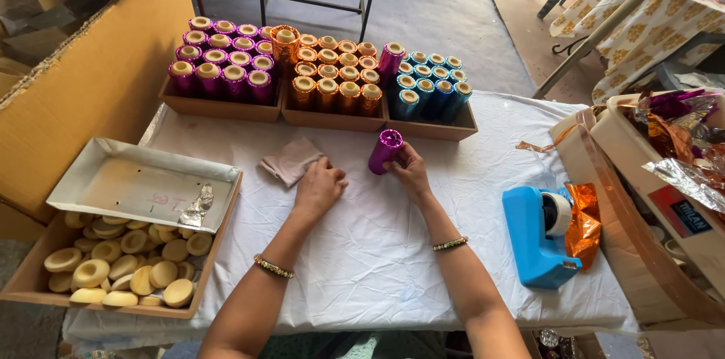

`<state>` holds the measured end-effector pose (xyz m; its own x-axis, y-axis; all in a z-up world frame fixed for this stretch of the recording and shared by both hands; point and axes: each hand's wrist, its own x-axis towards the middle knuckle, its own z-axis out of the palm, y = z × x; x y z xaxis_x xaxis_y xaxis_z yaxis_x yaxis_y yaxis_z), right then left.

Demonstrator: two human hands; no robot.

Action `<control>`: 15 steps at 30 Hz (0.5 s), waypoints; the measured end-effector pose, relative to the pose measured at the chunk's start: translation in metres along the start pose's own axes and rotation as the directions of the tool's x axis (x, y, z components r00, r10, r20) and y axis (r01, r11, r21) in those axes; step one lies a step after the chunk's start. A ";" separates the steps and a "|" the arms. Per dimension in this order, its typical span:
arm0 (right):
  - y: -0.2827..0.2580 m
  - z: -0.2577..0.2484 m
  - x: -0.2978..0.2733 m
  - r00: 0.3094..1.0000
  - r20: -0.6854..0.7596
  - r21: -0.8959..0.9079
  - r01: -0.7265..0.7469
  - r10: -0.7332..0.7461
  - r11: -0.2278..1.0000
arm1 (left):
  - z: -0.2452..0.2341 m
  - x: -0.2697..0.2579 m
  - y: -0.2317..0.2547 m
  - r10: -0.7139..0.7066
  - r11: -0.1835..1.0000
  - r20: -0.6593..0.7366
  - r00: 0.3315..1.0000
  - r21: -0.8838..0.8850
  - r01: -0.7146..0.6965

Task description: The person wipes a cylindrical candle with a cloth, then wraps it in a sheet of purple foil. They use a tape dispenser to secure the foil and place the finished candle into a box with other wrapped candles.

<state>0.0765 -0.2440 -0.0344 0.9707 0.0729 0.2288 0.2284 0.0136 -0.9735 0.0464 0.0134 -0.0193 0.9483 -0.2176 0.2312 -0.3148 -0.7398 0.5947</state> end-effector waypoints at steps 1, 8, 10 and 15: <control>0.003 -0.001 0.001 1.000 0.001 0.001 -0.002 0.002 1.000 | -0.010 -0.003 0.008 -0.002 1.000 0.001 1.000 0.000 0.002; -0.019 0.002 -0.004 1.000 0.003 0.009 0.000 0.000 1.000 | 0.003 -0.006 0.003 0.021 0.997 0.060 0.998 0.079 -0.025; -0.037 0.001 -0.011 1.000 0.004 -0.015 -0.017 0.017 1.000 | 0.000 -0.007 0.005 0.029 0.995 0.068 0.997 0.092 -0.035; -0.046 -0.001 -0.038 0.857 -0.304 -0.421 0.270 -0.416 0.866 | -0.010 -0.001 0.025 -0.117 0.902 0.157 0.981 -0.396 0.171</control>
<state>0.0288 -0.2480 0.0017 0.7596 -0.2466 0.6018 0.4914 -0.3885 -0.7795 0.0369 0.0016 0.0026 0.9732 -0.2271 0.0365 -0.1386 -0.4523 0.8810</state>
